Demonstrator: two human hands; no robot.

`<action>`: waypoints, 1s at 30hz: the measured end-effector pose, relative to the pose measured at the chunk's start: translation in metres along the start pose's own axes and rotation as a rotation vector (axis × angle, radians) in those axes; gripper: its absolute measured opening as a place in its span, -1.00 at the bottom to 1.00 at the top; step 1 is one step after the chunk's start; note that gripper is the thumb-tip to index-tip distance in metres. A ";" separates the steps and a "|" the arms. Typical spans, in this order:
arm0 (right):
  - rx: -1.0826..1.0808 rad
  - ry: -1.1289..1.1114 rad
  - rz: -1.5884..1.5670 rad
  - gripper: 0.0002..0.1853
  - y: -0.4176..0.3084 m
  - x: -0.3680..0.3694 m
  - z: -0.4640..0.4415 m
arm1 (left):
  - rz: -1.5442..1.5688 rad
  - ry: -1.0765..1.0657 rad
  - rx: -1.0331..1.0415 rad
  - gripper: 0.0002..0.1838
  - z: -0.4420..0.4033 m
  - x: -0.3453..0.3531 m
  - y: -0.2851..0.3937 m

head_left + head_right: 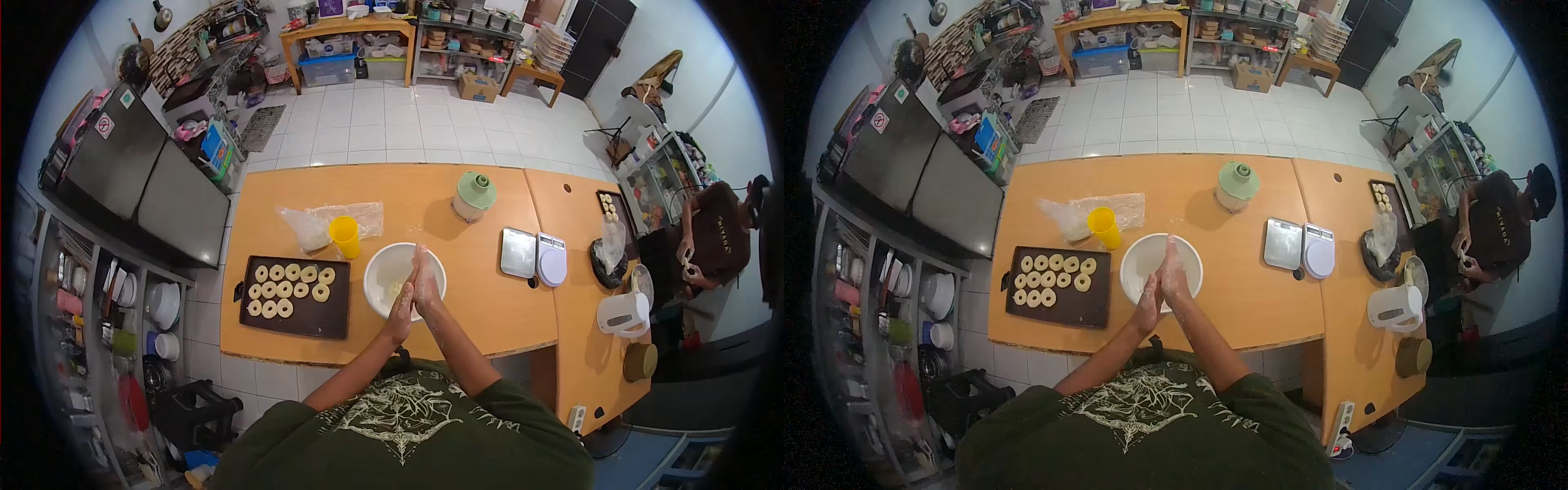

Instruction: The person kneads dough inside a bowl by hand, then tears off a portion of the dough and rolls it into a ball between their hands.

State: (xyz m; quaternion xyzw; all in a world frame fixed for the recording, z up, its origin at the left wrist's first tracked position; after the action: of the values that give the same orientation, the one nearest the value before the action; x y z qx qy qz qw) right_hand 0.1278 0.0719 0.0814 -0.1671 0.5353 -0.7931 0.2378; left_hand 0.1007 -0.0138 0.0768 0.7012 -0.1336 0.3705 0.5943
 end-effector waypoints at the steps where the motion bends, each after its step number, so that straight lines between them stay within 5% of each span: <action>1: 0.065 0.020 0.049 -0.24 -0.014 0.003 0.005 | -0.108 0.032 0.032 -0.26 -0.003 -0.009 -0.009; 3: 0.209 -0.080 0.034 -0.27 -0.028 0.009 0.027 | -0.041 0.068 -0.039 -0.26 -0.011 -0.031 -0.008; 5: -0.053 -0.209 -0.016 -0.28 -0.022 0.024 0.048 | 0.070 0.219 -0.083 -0.21 -0.028 -0.040 0.005; 6: -0.381 -0.156 0.074 -0.30 -0.003 0.030 0.044 | 0.156 0.238 -0.100 -0.13 -0.025 -0.021 0.028; 11: -0.229 -0.134 0.010 -0.30 0.010 0.003 0.017 | 0.197 0.156 -0.124 -0.03 -0.009 0.011 0.032; 13: -0.156 -0.189 -0.250 -0.23 -0.016 -0.005 0.013 | 0.160 -0.008 -0.107 -0.08 0.000 0.014 0.011; 14: -0.008 -0.157 -0.122 -0.23 -0.049 -0.003 0.032 | 0.255 0.072 -0.188 -0.14 0.003 0.014 0.007; 17: -0.071 -0.313 0.316 -0.28 -0.034 0.002 0.037 | 0.519 0.212 -0.376 -0.10 -0.011 -0.010 0.006; 18: -0.514 -0.241 0.657 -0.36 -0.010 0.009 0.029 | 0.088 0.247 -0.088 -0.06 -0.007 0.018 0.038; 19: -0.514 -0.244 0.655 -0.36 -0.015 0.013 0.040 | 0.087 0.250 -0.088 -0.06 -0.015 0.009 0.039; 21: -0.982 -0.213 0.888 -0.32 -0.028 0.018 0.062 | 0.509 0.216 -0.246 -0.09 -0.034 -0.021 0.036; 23: -0.988 -0.228 0.753 -0.19 -0.027 0.020 0.048 | 0.659 0.124 -0.285 -0.14 -0.041 -0.026 0.037; 25: -0.481 -0.305 0.089 -0.24 -0.034 0.020 0.041 | 0.689 -0.002 -0.194 -0.22 -0.040 -0.017 0.043; 29: -0.612 -0.446 -0.139 -0.24 -0.061 -0.009 0.039 | 0.986 -0.133 -0.187 -0.33 -0.047 -0.039 0.027; 30: -0.796 -0.191 0.274 -0.24 -0.066 -0.015 0.032 | 0.987 -0.134 -0.186 -0.33 -0.045 -0.031 0.031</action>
State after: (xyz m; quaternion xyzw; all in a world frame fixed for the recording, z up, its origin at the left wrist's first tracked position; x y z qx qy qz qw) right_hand 0.1443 0.0763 0.1541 -0.2461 0.7923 -0.4667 0.3063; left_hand 0.0443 0.0123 0.0792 0.5208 -0.5193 0.5480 0.3985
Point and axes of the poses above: each hand's wrist, its own z-axis away from the middle knuckle, its own x-axis out of the palm, y = z × x, the point moved 1 cm from there along -z, towards the middle knuckle, and after that the axes turned 13 degrees about z, right-handed, at the moved point
